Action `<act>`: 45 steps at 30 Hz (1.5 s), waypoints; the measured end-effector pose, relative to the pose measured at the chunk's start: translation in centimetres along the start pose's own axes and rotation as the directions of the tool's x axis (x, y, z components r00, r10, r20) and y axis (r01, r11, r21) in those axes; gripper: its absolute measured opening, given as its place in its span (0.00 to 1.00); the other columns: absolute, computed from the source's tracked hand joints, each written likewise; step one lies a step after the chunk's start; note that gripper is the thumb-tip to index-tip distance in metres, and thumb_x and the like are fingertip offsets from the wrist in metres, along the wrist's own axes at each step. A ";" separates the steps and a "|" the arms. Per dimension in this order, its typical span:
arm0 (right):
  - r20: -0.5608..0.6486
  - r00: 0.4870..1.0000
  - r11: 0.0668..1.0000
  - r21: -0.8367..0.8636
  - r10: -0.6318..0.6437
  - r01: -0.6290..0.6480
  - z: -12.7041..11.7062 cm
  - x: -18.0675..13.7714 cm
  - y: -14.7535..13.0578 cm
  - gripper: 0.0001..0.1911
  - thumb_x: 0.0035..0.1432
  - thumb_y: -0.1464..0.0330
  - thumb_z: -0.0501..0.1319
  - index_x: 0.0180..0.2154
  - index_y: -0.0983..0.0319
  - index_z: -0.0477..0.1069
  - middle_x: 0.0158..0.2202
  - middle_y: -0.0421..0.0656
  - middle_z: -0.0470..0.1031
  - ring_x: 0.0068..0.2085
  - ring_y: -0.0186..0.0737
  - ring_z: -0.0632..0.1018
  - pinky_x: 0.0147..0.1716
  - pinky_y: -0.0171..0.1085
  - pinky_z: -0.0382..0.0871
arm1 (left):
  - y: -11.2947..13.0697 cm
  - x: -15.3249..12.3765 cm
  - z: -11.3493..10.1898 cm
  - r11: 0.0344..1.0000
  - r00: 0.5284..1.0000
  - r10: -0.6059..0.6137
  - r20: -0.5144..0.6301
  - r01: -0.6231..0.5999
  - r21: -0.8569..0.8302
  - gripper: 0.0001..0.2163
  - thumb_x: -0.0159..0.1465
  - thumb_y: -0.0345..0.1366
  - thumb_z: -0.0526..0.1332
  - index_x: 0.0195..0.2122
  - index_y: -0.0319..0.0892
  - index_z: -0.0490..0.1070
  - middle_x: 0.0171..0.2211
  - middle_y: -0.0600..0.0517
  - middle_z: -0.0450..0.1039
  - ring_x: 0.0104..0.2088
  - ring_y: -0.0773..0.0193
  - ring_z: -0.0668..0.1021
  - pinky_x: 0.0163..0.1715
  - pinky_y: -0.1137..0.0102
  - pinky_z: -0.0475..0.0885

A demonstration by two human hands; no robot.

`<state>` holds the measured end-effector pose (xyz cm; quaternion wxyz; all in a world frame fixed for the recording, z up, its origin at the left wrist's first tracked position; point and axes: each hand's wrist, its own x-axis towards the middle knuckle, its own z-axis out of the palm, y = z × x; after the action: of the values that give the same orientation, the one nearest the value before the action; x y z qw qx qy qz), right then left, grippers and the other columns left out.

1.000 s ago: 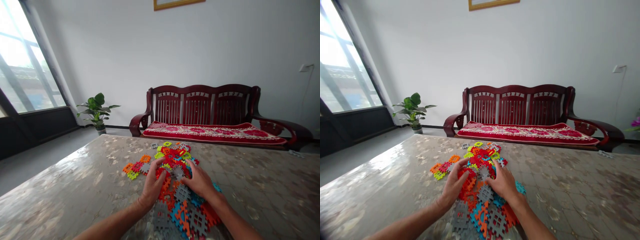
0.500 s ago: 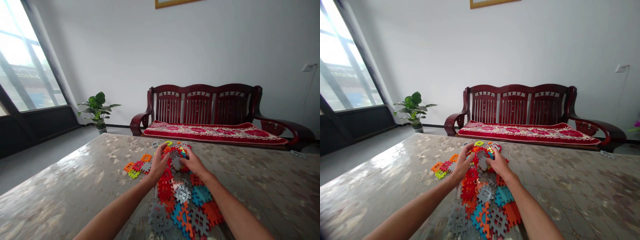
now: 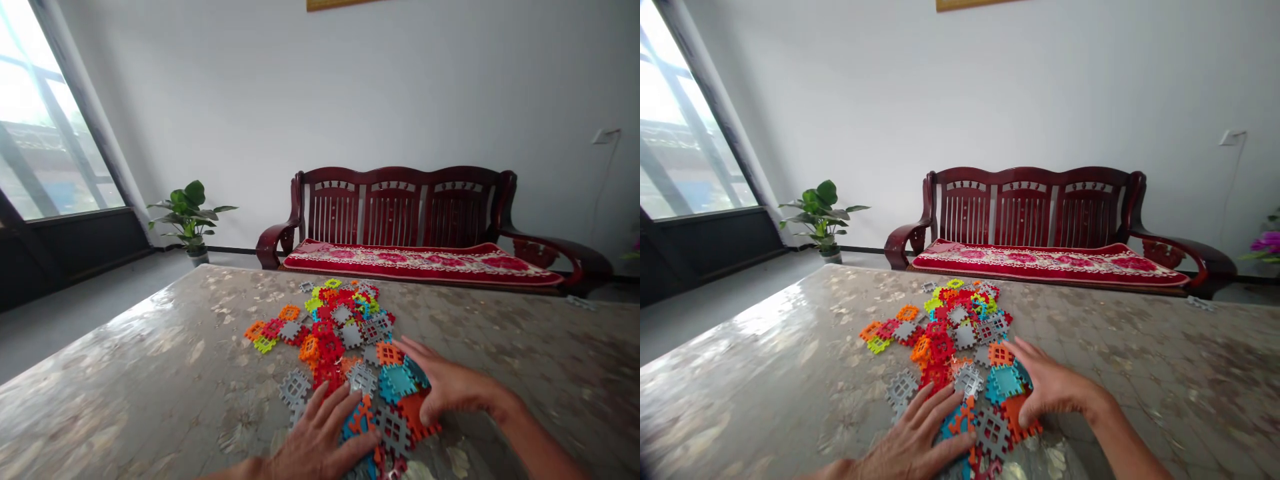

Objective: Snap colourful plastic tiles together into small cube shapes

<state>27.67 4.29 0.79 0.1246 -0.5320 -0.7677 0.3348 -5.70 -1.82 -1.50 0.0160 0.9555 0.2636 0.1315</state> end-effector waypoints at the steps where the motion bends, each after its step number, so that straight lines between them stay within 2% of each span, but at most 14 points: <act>1: 0.026 1.000 1.000 -0.029 0.007 -0.006 0.3 -0.3 -0.1 0.69 0.21 0.61 0.76 0.68 0.55 0.51 0.72 0.52 0.43 0.70 0.59 0.49 0.66 0.50 0.46 | 0.0 0.1 0.5 0.999 1.000 -0.020 0.011 0.020 0.028 0.35 0.61 0.37 0.65 0.67 0.63 0.52 0.68 0.45 0.55 0.65 0.43 0.63 0.60 0.45 0.60; 5: 0.036 0.999 0.992 -0.125 0.018 -0.013 1.2 -0.6 -0.8 0.69 0.20 0.64 0.76 0.67 0.54 0.52 0.72 0.51 0.44 0.70 0.60 0.48 0.66 0.50 0.44 | -0.4 0.7 0.7 0.996 0.993 -0.084 0.078 0.084 0.014 0.49 0.50 0.55 0.69 0.70 0.56 0.46 0.70 0.39 0.49 0.66 0.34 0.57 0.59 0.40 0.59; 7: -0.002 1.000 0.990 -0.143 0.011 -0.011 1.3 -0.4 -1.2 0.67 0.21 0.64 0.76 0.67 0.53 0.55 0.71 0.50 0.49 0.68 0.61 0.53 0.65 0.50 0.48 | -0.5 1.0 0.2 0.996 0.991 -0.094 0.098 0.093 0.010 0.50 0.50 0.55 0.69 0.70 0.56 0.45 0.69 0.41 0.52 0.66 0.34 0.57 0.60 0.40 0.58; 12: -0.060 0.997 0.980 -0.196 -0.038 0.025 0.9 -0.2 -2.3 0.56 0.26 0.64 0.74 0.62 0.51 0.63 0.62 0.46 0.64 0.60 0.55 0.66 0.59 0.44 0.59 | 0.0 1.2 -0.6 0.995 0.996 -0.077 0.034 0.075 0.069 0.36 0.59 0.40 0.63 0.68 0.52 0.51 0.65 0.45 0.61 0.64 0.43 0.62 0.61 0.49 0.60; 15: -0.099 0.994 0.971 -0.237 -0.055 0.030 1.0 -0.3 -2.8 0.48 0.31 0.64 0.71 0.60 0.52 0.66 0.57 0.45 0.67 0.57 0.53 0.68 0.56 0.42 0.62 | 0.1 1.5 -0.8 0.993 1.000 -0.025 0.009 0.024 0.113 0.27 0.64 0.33 0.56 0.65 0.49 0.56 0.60 0.46 0.69 0.60 0.50 0.68 0.60 0.57 0.63; 21: -0.190 0.980 0.964 -0.266 -0.054 0.002 1.6 -0.2 -3.1 0.28 0.43 0.67 0.64 0.50 0.55 0.72 0.49 0.44 0.69 0.48 0.44 0.74 0.49 0.38 0.65 | -0.5 3.1 -1.2 0.987 0.999 -0.035 -0.017 0.037 0.159 0.13 0.68 0.34 0.53 0.53 0.45 0.66 0.43 0.50 0.77 0.42 0.58 0.78 0.42 0.66 0.71; 25: -0.250 0.968 0.973 -0.227 -0.028 -0.030 1.9 0.5 -3.0 0.21 0.47 0.67 0.61 0.46 0.55 0.73 0.44 0.42 0.72 0.45 0.42 0.75 0.44 0.36 0.65 | -1.9 4.0 -1.5 0.990 0.988 -0.134 -0.072 0.138 0.043 0.10 0.67 0.33 0.54 0.49 0.45 0.66 0.38 0.52 0.78 0.36 0.62 0.79 0.36 0.70 0.70; 28: -0.302 0.952 0.982 -0.190 -0.047 -0.012 1.9 1.1 -2.9 0.12 0.50 0.69 0.58 0.37 0.57 0.76 0.37 0.42 0.75 0.40 0.41 0.76 0.40 0.35 0.64 | -3.7 4.5 -2.2 0.930 0.930 -0.348 -0.122 0.326 -0.168 0.09 0.68 0.36 0.53 0.48 0.46 0.67 0.35 0.54 0.78 0.33 0.65 0.79 0.32 0.73 0.68; 31: -0.366 0.930 0.993 -0.114 -0.037 -0.006 1.6 1.9 -3.0 0.09 0.47 0.70 0.58 0.30 0.59 0.76 0.33 0.41 0.77 0.37 0.41 0.76 0.36 0.34 0.64 | -5.9 5.1 -3.2 0.773 0.778 -0.609 -0.158 0.536 -0.339 0.08 0.66 0.39 0.54 0.42 0.45 0.69 0.27 0.57 0.74 0.26 0.68 0.75 0.26 0.75 0.63; 34: -0.418 0.909 0.999 0.034 0.009 0.006 1.0 3.2 -3.8 0.10 0.45 0.68 0.59 0.31 0.59 0.77 0.29 0.39 0.78 0.33 0.40 0.76 0.33 0.33 0.64 | -8.2 5.7 -4.3 0.681 0.655 -0.717 -0.239 0.585 -0.441 0.08 0.64 0.40 0.55 0.39 0.43 0.69 0.23 0.57 0.71 0.23 0.68 0.72 0.24 0.75 0.61; 37: -0.450 0.893 0.994 0.102 0.022 0.027 0.4 5.1 -5.6 0.10 0.44 0.67 0.60 0.30 0.60 0.77 0.24 0.37 0.76 0.28 0.37 0.74 0.29 0.32 0.62 | -10.5 6.4 -5.1 0.633 0.580 -0.765 -0.280 0.595 -0.496 0.10 0.63 0.40 0.55 0.39 0.42 0.70 0.21 0.59 0.69 0.22 0.68 0.71 0.23 0.75 0.61; 39: -0.478 0.878 0.994 0.103 0.021 0.032 0.1 6.7 -7.2 0.09 0.44 0.67 0.61 0.30 0.60 0.77 0.24 0.37 0.76 0.27 0.37 0.74 0.28 0.32 0.63 | -12.1 6.8 -5.3 0.615 0.550 -0.784 -0.289 0.620 -0.487 0.09 0.62 0.40 0.56 0.38 0.42 0.70 0.21 0.58 0.70 0.22 0.67 0.72 0.24 0.74 0.62; 41: -0.502 0.864 0.990 0.133 0.019 0.056 -0.1 8.6 -8.8 0.10 0.44 0.67 0.62 0.32 0.61 0.77 0.27 0.39 0.78 0.29 0.38 0.75 0.31 0.33 0.66 | -13.5 7.1 -5.3 0.607 0.545 -0.791 -0.278 0.649 -0.459 0.08 0.62 0.39 0.56 0.35 0.42 0.71 0.23 0.56 0.72 0.25 0.66 0.74 0.27 0.73 0.65; 45: -0.487 0.873 0.962 0.230 -0.017 0.148 0.1 11.8 -10.7 0.17 0.46 0.63 0.65 0.40 0.60 0.77 0.34 0.42 0.80 0.36 0.42 0.78 0.38 0.37 0.71 | -14.8 6.9 -5.3 0.667 0.614 -0.742 -0.269 0.641 -0.379 0.11 0.62 0.38 0.59 0.44 0.43 0.73 0.41 0.48 0.78 0.44 0.57 0.78 0.45 0.65 0.71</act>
<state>15.05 12.60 5.68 0.3944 -0.5439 -0.6840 0.2843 -8.74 14.25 3.82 0.1292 0.7187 0.5931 0.3391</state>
